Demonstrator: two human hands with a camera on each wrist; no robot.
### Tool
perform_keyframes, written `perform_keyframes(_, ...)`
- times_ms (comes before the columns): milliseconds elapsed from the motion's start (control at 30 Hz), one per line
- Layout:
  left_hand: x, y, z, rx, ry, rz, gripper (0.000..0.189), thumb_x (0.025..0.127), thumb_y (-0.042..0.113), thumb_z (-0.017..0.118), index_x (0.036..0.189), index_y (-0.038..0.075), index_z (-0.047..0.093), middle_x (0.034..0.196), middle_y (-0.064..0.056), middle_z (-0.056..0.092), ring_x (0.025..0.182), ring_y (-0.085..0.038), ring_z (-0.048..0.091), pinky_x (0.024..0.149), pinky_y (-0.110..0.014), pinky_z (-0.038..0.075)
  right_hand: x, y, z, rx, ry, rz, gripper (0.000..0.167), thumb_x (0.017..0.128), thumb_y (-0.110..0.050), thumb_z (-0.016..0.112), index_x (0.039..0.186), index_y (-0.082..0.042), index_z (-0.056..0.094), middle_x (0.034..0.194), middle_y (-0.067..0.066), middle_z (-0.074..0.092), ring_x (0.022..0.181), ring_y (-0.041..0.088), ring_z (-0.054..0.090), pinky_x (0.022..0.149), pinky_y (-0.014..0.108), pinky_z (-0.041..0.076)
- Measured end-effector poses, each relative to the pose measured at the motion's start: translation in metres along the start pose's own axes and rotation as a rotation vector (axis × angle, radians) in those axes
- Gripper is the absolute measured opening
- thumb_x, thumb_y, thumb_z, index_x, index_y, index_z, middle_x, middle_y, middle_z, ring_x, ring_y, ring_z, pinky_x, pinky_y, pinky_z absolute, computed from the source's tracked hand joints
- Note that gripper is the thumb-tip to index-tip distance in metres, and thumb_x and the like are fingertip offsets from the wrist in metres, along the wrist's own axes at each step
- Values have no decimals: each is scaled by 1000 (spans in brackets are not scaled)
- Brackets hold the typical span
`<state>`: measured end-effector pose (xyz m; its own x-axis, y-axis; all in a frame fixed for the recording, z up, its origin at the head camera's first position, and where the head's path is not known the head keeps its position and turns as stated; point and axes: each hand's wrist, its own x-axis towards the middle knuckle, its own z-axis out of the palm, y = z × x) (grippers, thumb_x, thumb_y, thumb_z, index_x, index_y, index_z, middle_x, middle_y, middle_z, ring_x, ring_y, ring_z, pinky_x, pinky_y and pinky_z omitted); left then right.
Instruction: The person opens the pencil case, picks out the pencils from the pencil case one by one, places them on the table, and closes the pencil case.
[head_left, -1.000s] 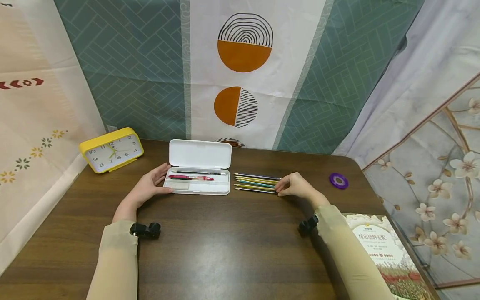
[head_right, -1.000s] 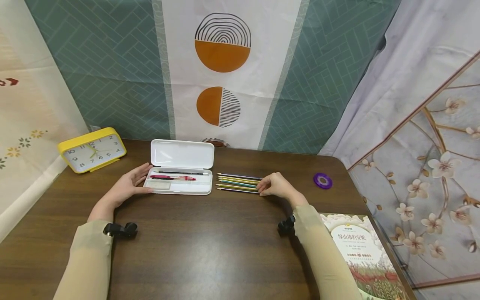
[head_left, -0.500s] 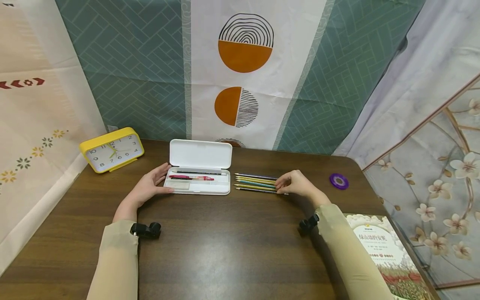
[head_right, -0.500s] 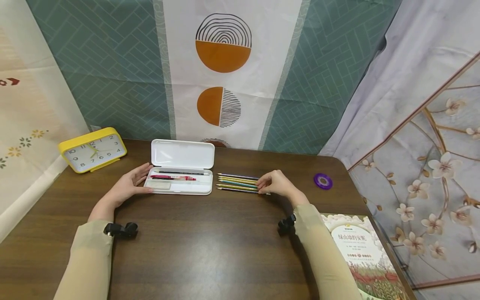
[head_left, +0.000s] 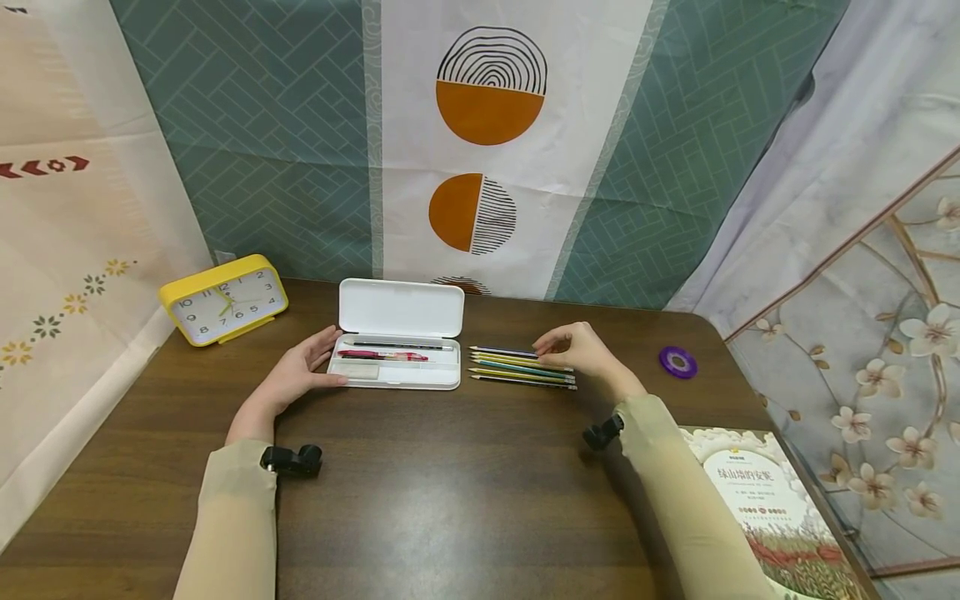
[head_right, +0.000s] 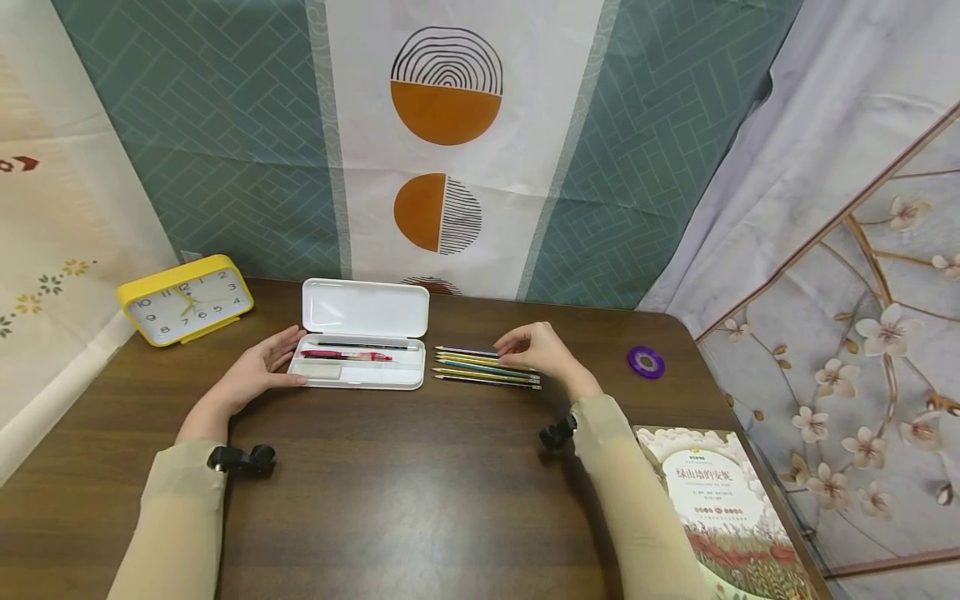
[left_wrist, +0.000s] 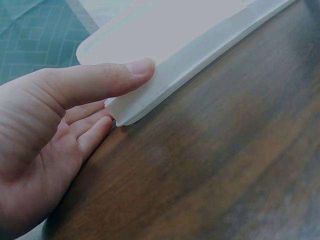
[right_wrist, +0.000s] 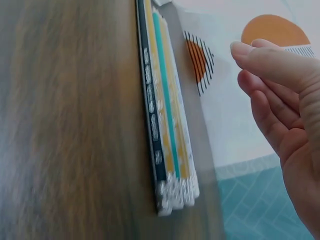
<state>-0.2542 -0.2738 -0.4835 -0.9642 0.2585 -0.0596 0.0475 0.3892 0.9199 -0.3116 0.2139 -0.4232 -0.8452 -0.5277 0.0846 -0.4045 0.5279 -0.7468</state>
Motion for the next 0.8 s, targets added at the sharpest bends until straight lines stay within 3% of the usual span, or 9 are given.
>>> perform_keyframes(300,0,-1,0,-1,-3,3,105,81,21,81,157,3,11,162,-17,22,149,-34,22,119,-46,22,21,-9,9,19,64,-76,23,82,-4,77,103,6,73,89,14,75,72,11,69,59,21,56)
perform_keyframes(433,0,1,0,-3,-4,1,105,80,22,81,157,3,11,162,-17,21,149,-34,22,119,-45,22,32,-15,14,35,86,-113,22,82,-2,77,102,6,73,90,15,75,73,13,70,61,21,56)
perform_keyframes(800,0,2,0,-3,-3,-6,106,80,23,82,157,4,11,162,-16,22,149,-33,22,119,-45,22,63,-34,33,80,140,-92,25,82,-6,78,104,4,73,98,18,74,86,25,71,77,30,60)
